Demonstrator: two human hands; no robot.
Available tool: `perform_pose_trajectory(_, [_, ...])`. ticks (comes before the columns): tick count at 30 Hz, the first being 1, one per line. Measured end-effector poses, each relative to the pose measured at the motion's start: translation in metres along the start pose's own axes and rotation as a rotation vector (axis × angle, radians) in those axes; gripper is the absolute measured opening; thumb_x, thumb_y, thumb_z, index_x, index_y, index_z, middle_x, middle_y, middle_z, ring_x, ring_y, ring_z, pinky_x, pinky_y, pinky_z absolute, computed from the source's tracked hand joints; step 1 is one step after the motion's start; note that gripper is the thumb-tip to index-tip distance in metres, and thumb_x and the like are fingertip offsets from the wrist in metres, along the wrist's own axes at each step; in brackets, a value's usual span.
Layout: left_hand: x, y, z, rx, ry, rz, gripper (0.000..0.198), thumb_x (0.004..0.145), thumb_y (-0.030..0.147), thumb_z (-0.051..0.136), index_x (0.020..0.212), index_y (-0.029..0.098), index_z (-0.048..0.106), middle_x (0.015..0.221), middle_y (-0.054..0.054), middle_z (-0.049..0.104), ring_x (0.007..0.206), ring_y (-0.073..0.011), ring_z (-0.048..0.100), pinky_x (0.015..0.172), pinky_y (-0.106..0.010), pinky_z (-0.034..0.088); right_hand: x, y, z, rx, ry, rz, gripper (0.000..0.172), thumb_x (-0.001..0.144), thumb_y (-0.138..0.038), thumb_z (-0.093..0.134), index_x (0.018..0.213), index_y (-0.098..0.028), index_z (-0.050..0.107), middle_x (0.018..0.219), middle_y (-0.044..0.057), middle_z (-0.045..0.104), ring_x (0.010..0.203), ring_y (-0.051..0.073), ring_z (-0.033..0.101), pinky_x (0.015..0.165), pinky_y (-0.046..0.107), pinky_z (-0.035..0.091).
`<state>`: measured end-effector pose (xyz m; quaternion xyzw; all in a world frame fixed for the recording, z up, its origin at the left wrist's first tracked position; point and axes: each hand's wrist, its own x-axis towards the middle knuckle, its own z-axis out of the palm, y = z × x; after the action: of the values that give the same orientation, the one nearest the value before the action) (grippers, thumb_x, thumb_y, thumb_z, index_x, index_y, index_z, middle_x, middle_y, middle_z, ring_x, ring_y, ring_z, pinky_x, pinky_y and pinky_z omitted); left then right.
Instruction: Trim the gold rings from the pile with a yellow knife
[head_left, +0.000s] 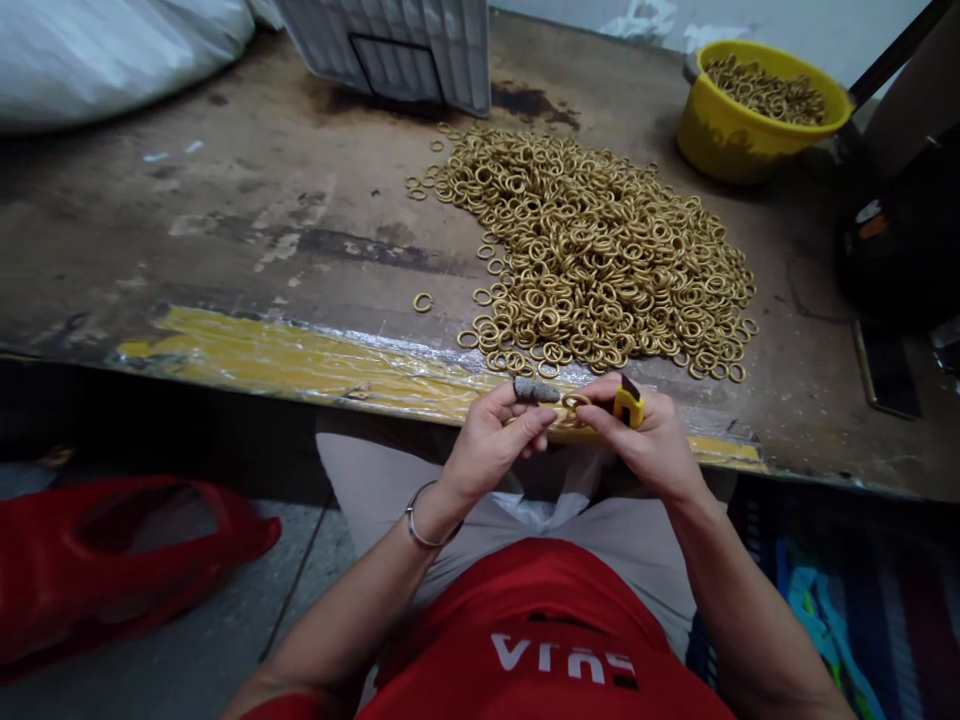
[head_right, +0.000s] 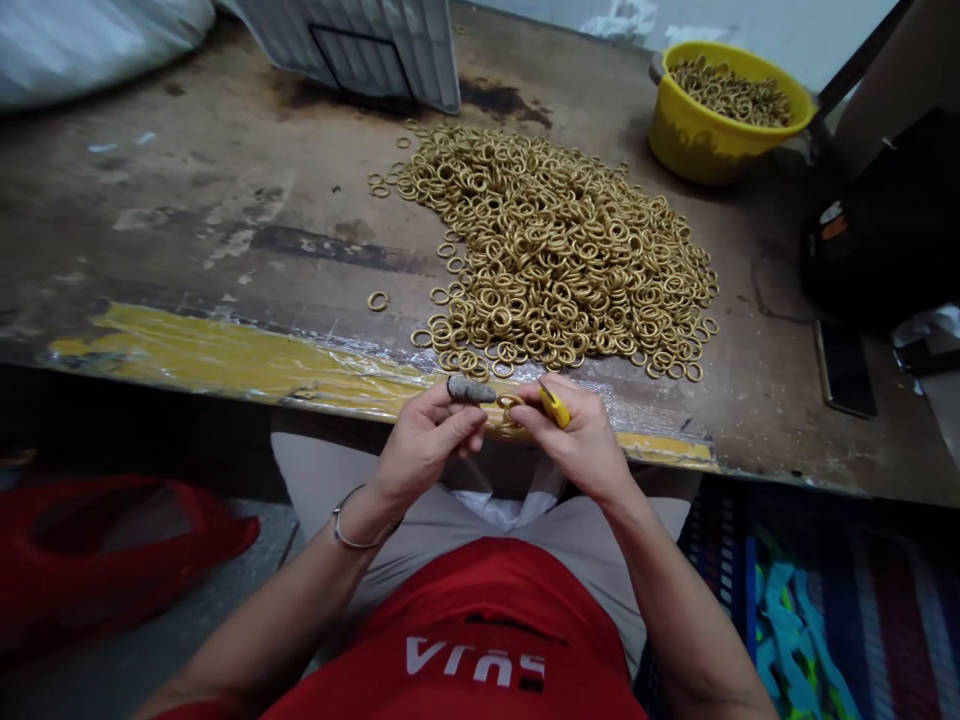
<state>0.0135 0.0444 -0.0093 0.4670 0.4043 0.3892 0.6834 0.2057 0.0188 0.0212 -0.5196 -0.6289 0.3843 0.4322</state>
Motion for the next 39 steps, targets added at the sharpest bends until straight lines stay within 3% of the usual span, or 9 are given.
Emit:
perform_pose_trajectory(4, [0.003, 0.004, 0.005, -0.019, -0.021, -0.021, 0.029, 0.079, 0.041, 0.077, 0.085, 0.014, 0.066, 0.059, 0.002, 0.064, 0.048, -0.0069, 0.052, 0.044, -0.016, 0.037, 0.0, 0.004, 0.002, -0.031, -0.071, -0.046, 0.008, 0.089, -0.025, 0.069, 0.092, -0.022, 0.076, 0.084, 0.001, 0.07, 0.077, 0.015, 0.064, 0.072, 0.027, 0.049])
perform_pose_trajectory(9, [0.002, 0.005, 0.006, -0.079, -0.137, -0.066, 0.026, 0.079, 0.036, 0.077, 0.085, 0.014, 0.066, 0.064, 0.0, 0.068, 0.048, -0.005, 0.051, 0.045, -0.015, 0.037, 0.001, 0.009, 0.003, -0.008, 0.003, -0.019, 0.009, 0.084, -0.025, 0.075, 0.092, -0.022, 0.074, 0.082, -0.001, 0.07, 0.076, 0.015, 0.065, 0.073, 0.028, 0.05])
perform_pose_trajectory(12, [0.0, 0.003, 0.006, -0.13, -0.147, -0.104, 0.026, 0.079, 0.036, 0.078, 0.087, 0.014, 0.066, 0.07, -0.001, 0.07, 0.048, -0.0043, 0.05, 0.043, -0.014, 0.033, 0.001, 0.009, 0.002, -0.033, 0.019, -0.02, 0.011, 0.084, -0.024, 0.075, 0.094, -0.022, 0.072, 0.085, -0.001, 0.07, 0.072, 0.014, 0.063, 0.07, 0.027, 0.05])
perform_pose_trajectory(16, [0.0, 0.003, 0.009, -0.165, -0.063, -0.12, 0.027, 0.076, 0.036, 0.079, 0.086, 0.015, 0.066, 0.075, -0.002, 0.07, 0.05, -0.0044, 0.05, 0.04, -0.013, 0.03, -0.005, 0.008, -0.001, -0.302, 0.111, -0.105, 0.013, 0.092, -0.022, 0.064, 0.104, -0.02, 0.068, 0.1, 0.005, 0.07, 0.083, 0.017, 0.065, 0.075, 0.029, 0.051])
perform_pose_trajectory(19, [0.0, 0.002, 0.012, -0.133, -0.012, -0.098, 0.026, 0.077, 0.036, 0.079, 0.084, 0.015, 0.065, 0.07, 0.001, 0.066, 0.05, -0.0046, 0.05, 0.042, -0.014, 0.032, -0.014, 0.005, -0.001, -0.615, 0.053, -0.151, 0.023, 0.093, -0.012, 0.051, 0.109, -0.018, 0.066, 0.101, 0.009, 0.068, 0.093, 0.021, 0.065, 0.08, 0.031, 0.049])
perform_pose_trajectory(23, [0.001, -0.002, 0.014, -0.055, -0.012, -0.01, 0.022, 0.08, 0.034, 0.077, 0.085, 0.015, 0.066, 0.065, 0.004, 0.059, 0.052, -0.0054, 0.048, 0.048, -0.016, 0.038, -0.021, 0.001, 0.005, -0.948, -0.022, -0.085, 0.03, 0.088, -0.005, 0.045, 0.106, -0.016, 0.067, 0.094, 0.008, 0.067, 0.079, 0.02, 0.063, 0.068, 0.029, 0.043])
perform_pose_trajectory(30, [-0.001, -0.003, 0.01, 0.1, -0.072, 0.108, 0.015, 0.087, 0.029, 0.069, 0.094, 0.016, 0.067, 0.073, 0.003, 0.059, 0.059, -0.0073, 0.048, 0.056, -0.019, 0.042, -0.016, -0.001, 0.01, -1.103, 0.001, -0.065, 0.022, 0.095, -0.011, 0.046, 0.096, -0.017, 0.067, 0.089, 0.008, 0.066, 0.072, 0.018, 0.058, 0.063, 0.029, 0.036])
perform_pose_trajectory(36, [0.005, -0.005, 0.01, 0.154, -0.018, 0.224, 0.014, 0.093, 0.031, 0.062, 0.089, 0.017, 0.061, 0.067, 0.004, 0.054, 0.057, -0.0086, 0.045, 0.058, -0.021, 0.04, 0.007, 0.005, 0.007, -1.142, -0.064, 0.098, 0.023, 0.089, -0.006, 0.048, 0.098, -0.016, 0.068, 0.096, 0.01, 0.07, 0.076, 0.019, 0.061, 0.061, 0.029, 0.032])
perform_pose_trajectory(39, [-0.002, -0.002, 0.006, 0.14, -0.05, 0.233, 0.019, 0.091, 0.033, 0.066, 0.085, 0.017, 0.06, 0.068, 0.003, 0.054, 0.059, -0.0089, 0.047, 0.057, -0.021, 0.039, 0.02, 0.018, -0.012, -1.203, 0.091, 0.376, 0.025, 0.091, -0.007, 0.044, 0.095, -0.012, 0.068, 0.088, 0.014, 0.07, 0.067, 0.02, 0.059, 0.057, 0.03, 0.029])
